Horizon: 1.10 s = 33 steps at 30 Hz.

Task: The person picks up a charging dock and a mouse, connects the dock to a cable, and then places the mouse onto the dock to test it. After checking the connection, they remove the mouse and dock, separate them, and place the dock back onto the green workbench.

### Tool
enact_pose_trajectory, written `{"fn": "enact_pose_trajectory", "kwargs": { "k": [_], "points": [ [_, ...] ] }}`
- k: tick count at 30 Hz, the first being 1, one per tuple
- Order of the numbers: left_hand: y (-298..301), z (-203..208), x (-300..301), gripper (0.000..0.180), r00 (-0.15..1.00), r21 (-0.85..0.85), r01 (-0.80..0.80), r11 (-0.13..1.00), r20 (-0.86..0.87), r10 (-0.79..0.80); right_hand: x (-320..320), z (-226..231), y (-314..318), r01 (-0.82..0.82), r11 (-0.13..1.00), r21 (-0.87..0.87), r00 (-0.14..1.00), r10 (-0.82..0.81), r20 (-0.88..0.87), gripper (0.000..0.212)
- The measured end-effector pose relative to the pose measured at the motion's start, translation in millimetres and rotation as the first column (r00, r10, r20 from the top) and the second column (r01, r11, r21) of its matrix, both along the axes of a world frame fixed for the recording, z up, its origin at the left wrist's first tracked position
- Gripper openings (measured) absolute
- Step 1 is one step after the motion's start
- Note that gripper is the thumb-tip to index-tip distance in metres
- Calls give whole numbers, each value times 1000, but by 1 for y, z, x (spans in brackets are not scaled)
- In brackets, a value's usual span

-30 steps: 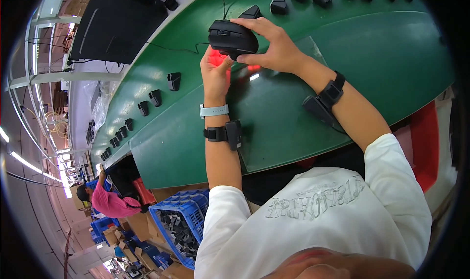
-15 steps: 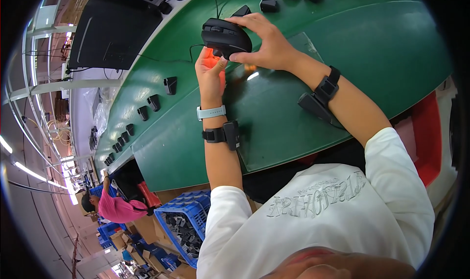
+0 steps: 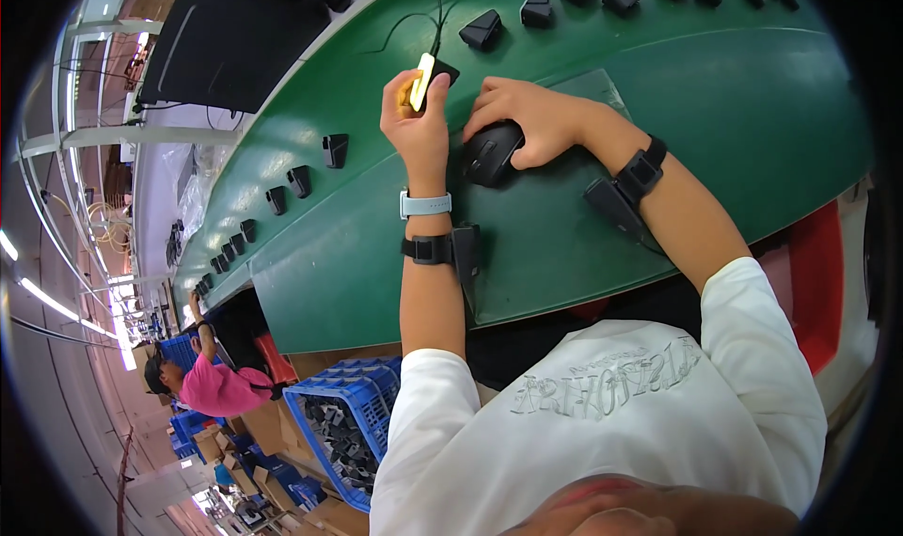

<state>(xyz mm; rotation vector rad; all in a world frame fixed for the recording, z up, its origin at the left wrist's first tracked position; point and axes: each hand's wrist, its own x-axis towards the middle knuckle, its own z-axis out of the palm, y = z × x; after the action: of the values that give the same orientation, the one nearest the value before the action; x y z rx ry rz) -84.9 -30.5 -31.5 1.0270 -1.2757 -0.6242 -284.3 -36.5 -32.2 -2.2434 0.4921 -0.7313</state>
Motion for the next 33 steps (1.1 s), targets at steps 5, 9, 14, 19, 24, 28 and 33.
{"fn": "enact_pose_trajectory", "kwargs": {
  "k": [5,9,14,19,24,28,33],
  "points": [
    [1,-1,1,28,997,-31,4,1000,81,-1,-1,-4,-3,-16,996,-87,994,25,103,50],
    [-5,-5,4,31,942,-213,-11,977,325,81,0,-5,-9,390,920,23,855,-372,361,24],
    [1,1,0,33,897,-260,47,964,436,74,3,-7,-17,637,759,-135,706,-504,498,24],
    [2,5,-1,33,874,-270,76,960,481,66,6,-8,-19,671,706,-227,720,-548,425,27],
    [1,6,-2,32,870,-331,92,939,485,85,8,-11,-22,660,652,-373,747,-516,420,25],
    [1,6,-1,33,848,-351,87,932,518,116,9,-13,-24,659,659,-363,748,-522,409,24],
    [1,7,-1,33,853,-338,89,937,511,103,10,-12,-23,665,650,-367,742,-522,419,22]
  ]
}}
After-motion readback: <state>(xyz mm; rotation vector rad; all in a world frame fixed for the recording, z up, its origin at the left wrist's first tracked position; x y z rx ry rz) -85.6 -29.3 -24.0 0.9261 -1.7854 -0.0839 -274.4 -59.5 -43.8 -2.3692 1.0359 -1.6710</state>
